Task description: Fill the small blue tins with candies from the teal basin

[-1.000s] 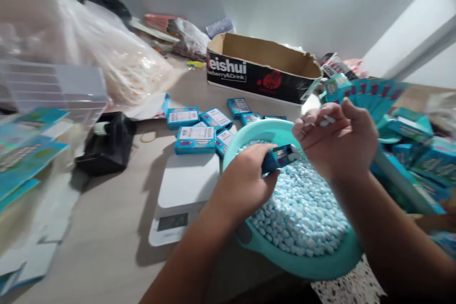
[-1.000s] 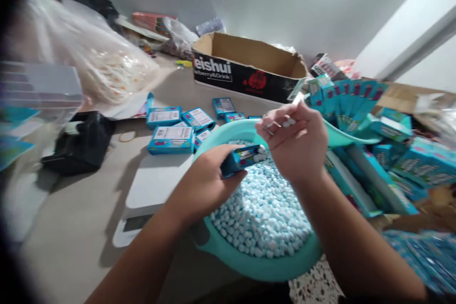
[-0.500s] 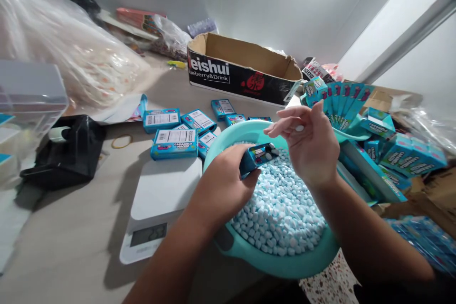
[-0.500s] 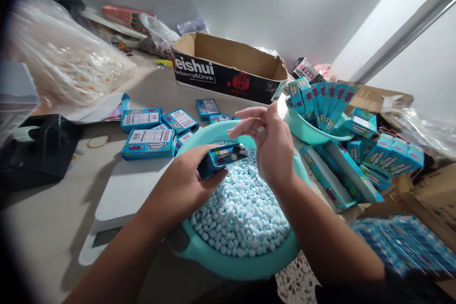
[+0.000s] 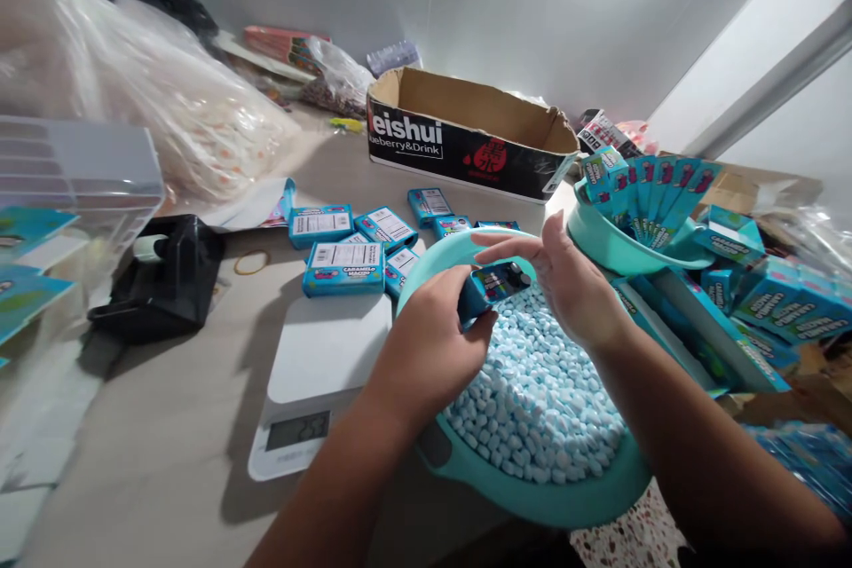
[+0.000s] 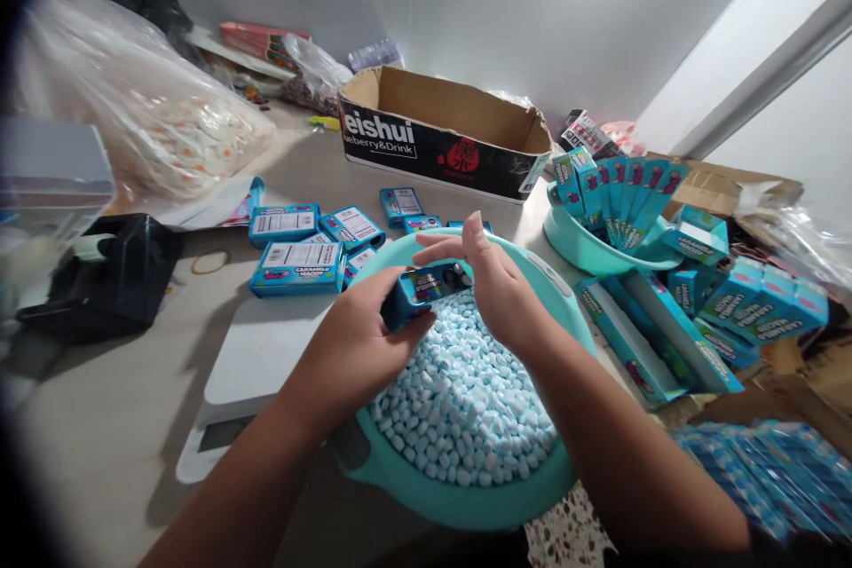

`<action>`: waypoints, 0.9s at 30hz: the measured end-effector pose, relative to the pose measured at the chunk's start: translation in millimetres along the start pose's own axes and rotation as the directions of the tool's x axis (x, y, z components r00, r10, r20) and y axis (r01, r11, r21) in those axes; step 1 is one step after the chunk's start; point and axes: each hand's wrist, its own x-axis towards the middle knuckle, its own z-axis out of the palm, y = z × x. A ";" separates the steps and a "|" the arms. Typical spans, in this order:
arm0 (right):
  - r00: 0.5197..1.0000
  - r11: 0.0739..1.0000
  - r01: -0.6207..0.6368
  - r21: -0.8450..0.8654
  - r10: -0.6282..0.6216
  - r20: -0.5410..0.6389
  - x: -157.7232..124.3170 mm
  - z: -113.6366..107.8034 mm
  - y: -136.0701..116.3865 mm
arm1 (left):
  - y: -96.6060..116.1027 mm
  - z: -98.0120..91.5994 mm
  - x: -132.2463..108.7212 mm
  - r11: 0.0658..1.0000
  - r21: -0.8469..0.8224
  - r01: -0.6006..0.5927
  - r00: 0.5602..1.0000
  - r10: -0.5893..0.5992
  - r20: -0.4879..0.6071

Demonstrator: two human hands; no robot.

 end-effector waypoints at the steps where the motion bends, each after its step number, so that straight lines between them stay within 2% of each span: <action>1: 1.000 1.000 0.004 -0.021 -0.004 0.006 -0.2 -0.2 -1.0 | -0.2 0.4 0.0 1.000 0.006 0.006 1.000 -0.006 0.001; 5: 0.996 0.974 0.086 -0.211 -0.088 0.001 0.8 -3.3 -3.2 | 0.2 1.5 -0.3 1.000 -0.002 0.029 0.999 -0.029 -0.029; 8: 0.993 0.888 0.102 -0.448 -0.114 0.001 2.8 -9.5 -0.6 | 1.3 1.6 -0.9 0.999 -0.006 0.050 0.997 -0.050 -0.065; 11: 0.994 0.822 0.098 -0.561 -0.103 0.022 3.8 -14.8 2.2 | 2.1 1.6 -1.4 0.998 0.015 0.053 0.997 -0.052 -0.064; 21: 0.974 0.739 0.176 -0.650 -0.225 0.008 1.5 -12.7 -2.5 | 2.3 3.1 -1.4 0.998 0.062 0.029 0.998 -0.026 -0.049; 24: 0.980 0.760 0.161 -0.629 -0.200 0.010 1.5 -14.8 -2.2 | 2.2 2.8 -1.4 0.998 0.063 0.013 0.999 -0.010 -0.044; 27: 0.985 0.822 0.124 -0.555 -0.168 -0.028 1.4 -17.3 0.9 | 1.3 2.5 -1.1 0.997 0.072 0.009 0.999 -0.005 -0.052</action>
